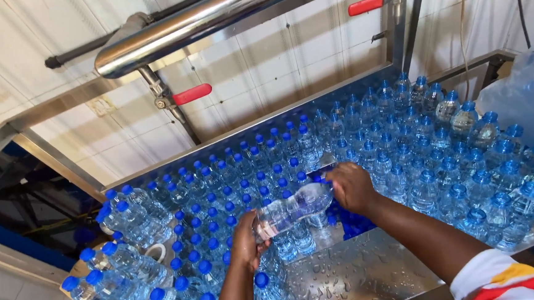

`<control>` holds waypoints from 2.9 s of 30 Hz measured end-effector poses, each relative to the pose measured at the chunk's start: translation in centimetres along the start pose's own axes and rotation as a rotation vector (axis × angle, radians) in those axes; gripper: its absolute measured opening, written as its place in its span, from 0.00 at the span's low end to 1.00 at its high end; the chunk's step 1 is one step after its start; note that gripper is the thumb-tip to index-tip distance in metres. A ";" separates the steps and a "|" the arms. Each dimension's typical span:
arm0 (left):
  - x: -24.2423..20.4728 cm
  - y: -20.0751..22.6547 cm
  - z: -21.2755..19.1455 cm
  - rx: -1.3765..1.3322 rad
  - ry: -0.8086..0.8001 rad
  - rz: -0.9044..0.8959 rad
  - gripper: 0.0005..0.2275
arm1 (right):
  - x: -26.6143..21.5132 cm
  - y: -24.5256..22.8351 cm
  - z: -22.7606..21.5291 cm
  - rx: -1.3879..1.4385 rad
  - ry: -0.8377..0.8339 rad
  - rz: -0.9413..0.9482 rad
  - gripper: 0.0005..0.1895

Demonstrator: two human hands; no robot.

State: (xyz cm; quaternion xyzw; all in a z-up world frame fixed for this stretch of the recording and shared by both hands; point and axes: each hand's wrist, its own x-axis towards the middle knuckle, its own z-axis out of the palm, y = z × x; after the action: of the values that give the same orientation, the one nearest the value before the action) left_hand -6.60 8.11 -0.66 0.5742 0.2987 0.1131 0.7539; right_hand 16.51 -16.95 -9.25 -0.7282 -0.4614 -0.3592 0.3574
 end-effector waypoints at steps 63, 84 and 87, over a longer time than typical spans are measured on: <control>0.2 -1.8 3.5 1.636 -0.650 0.085 0.40 | -14.8 4.8 5.1 0.311 -0.637 0.903 0.16; -1.9 -5.3 5.3 1.514 -0.843 0.265 0.43 | -10.9 -2.7 -23.1 -0.363 -0.868 1.052 0.11; -5.8 -3.4 5.8 1.477 -0.726 0.175 0.40 | -10.8 -3.2 -21.0 -0.289 -0.949 0.970 0.08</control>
State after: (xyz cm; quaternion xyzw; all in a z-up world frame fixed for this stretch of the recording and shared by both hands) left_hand -8.47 -0.56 -1.02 0.9436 -0.0116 -0.2465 0.2207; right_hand 6.07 -38.30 -7.61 -0.9709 -0.1377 0.1404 0.1364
